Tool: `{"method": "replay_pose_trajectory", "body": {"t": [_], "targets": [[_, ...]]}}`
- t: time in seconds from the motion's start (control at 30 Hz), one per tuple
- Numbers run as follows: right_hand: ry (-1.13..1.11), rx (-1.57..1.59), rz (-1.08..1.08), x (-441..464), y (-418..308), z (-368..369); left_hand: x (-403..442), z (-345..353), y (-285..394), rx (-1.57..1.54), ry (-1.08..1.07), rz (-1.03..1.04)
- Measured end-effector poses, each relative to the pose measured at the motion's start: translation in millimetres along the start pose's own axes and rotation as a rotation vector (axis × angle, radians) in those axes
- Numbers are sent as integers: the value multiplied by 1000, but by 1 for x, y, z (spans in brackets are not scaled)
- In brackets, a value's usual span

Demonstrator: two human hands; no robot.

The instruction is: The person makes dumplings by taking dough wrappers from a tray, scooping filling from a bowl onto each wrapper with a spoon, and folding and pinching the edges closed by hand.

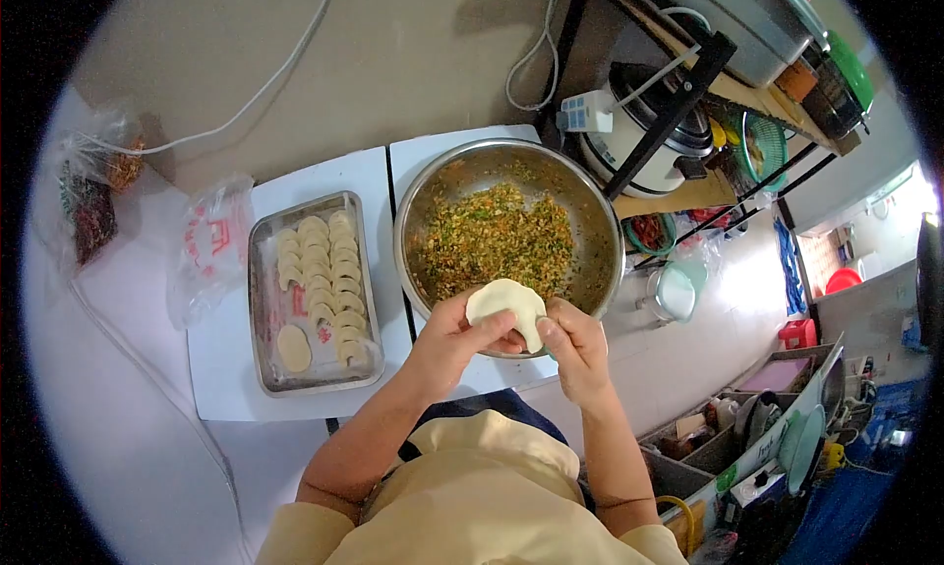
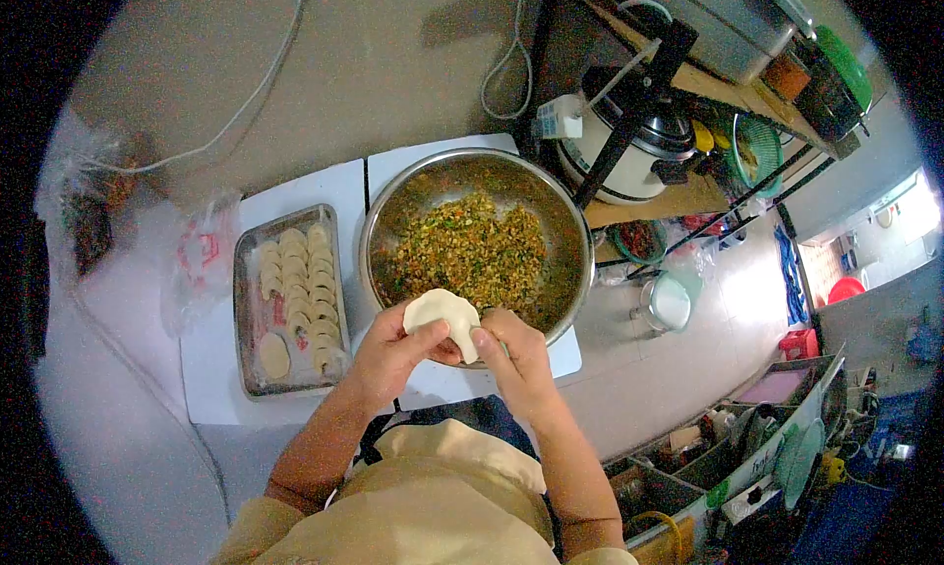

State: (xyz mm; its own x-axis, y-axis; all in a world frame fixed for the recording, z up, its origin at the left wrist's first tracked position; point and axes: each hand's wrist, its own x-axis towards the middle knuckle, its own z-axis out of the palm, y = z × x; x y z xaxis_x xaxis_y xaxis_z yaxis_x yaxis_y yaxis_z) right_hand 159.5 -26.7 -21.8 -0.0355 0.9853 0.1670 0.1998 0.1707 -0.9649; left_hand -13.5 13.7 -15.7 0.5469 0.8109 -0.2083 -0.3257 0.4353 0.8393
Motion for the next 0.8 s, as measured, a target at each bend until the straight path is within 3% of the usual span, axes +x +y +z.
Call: {"method": "replay_pose_trajectory", "body": {"t": [0.1,0.2,0.27,0.5,0.57,0.6,0.67,0.8], "targets": [[54,13,-20,-3,-1,1,-1,1,0,24,-57,-4],[17,38,4,-6,-4,0,-1,3,-1,54,21,43],[34,-105,-128,-4,-5,5,-1,2,-3,20,64,68],[-3,-224,-194,-3,0,-6,-2,5,-3,-122,56,144],[304,-182,-194,2,-16,-5,-5,7,5,182,32,187],[303,-183,-194,5,-21,-4,-7,8,5,180,33,188],[255,-313,-409,10,-29,0,-10,10,5,335,20,139],[125,-382,-435,9,-29,7,-16,11,6,450,-45,182]]}}
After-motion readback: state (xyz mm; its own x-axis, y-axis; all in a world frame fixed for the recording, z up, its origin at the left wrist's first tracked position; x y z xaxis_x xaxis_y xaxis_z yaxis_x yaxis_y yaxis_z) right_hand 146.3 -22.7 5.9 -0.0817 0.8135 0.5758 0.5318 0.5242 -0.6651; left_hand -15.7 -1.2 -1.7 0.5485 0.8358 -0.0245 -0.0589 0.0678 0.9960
